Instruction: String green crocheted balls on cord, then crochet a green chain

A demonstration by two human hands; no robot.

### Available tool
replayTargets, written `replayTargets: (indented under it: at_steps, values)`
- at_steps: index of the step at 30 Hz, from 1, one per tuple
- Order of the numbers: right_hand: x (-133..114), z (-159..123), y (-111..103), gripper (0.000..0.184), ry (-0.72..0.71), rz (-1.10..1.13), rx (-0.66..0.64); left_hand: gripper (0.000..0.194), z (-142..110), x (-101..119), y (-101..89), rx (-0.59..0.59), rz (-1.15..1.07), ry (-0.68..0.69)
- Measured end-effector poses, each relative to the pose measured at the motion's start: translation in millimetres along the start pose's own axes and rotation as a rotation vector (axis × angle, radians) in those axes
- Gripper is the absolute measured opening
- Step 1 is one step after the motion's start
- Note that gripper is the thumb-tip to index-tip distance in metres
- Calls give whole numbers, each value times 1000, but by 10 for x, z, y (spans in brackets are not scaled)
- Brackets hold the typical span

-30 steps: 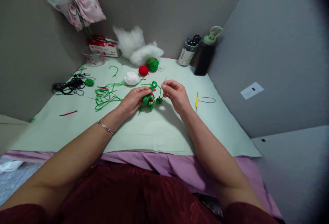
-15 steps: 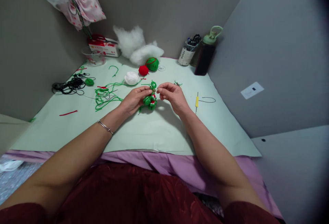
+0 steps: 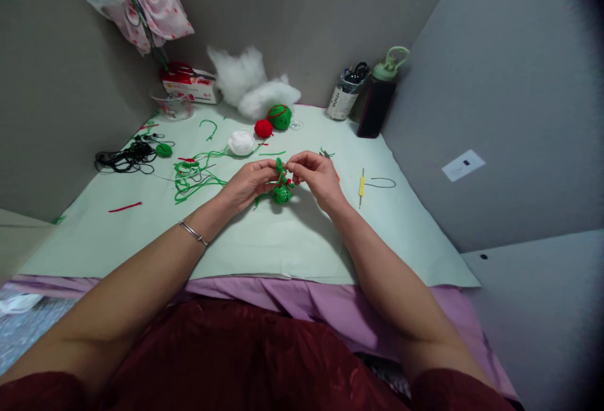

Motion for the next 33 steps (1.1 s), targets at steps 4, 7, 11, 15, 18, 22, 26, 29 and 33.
replayTargets:
  at_steps: [4, 7, 11, 15, 18, 22, 26, 29, 33]
  values:
    - [0, 2, -14, 22, -2, -10, 8, 25, -13, 14, 15, -9, 3, -19]
    - [-9, -5, -14, 21, -5, -16, 9, 23, -20, 31, 25, -1, -24, -24]
    - [13, -17, -19, 23, 62, 36, 20, 24, -15, 49, 22, 10, 16, -2]
    - [49, -7, -77, 33, 149, 174, 62, 23, -14, 82, -11, 69, 198, 129]
    - [53, 16, -151, 38, 169, 287, 113, 16, -69, 115, 79, 24, 389, 267]
    - [45, 49, -247, 39, 155, 354, 175, 9, -173, 95, 333, -173, 660, 423]
    - [59, 66, -283, 38, 158, 384, 181, 31, -229, -37, 556, -397, 840, 505]
    - [71, 61, -262, 39, 174, 425, 147, 30, -228, -152, 599, -447, 945, 461]
    - [65, 45, -240, 39, 176, 457, 122, 18, -219, -173, 537, -392, 1050, 457]
Point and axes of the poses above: each hand's wrist, its own z-axis towards the middle knuckle, its own y-axis out of the palm, x = y × z, the point moved 6 cm from there along z, towards the middle knuckle, and after that the axes turned 4 degrees about y, right-handed, at the moved point
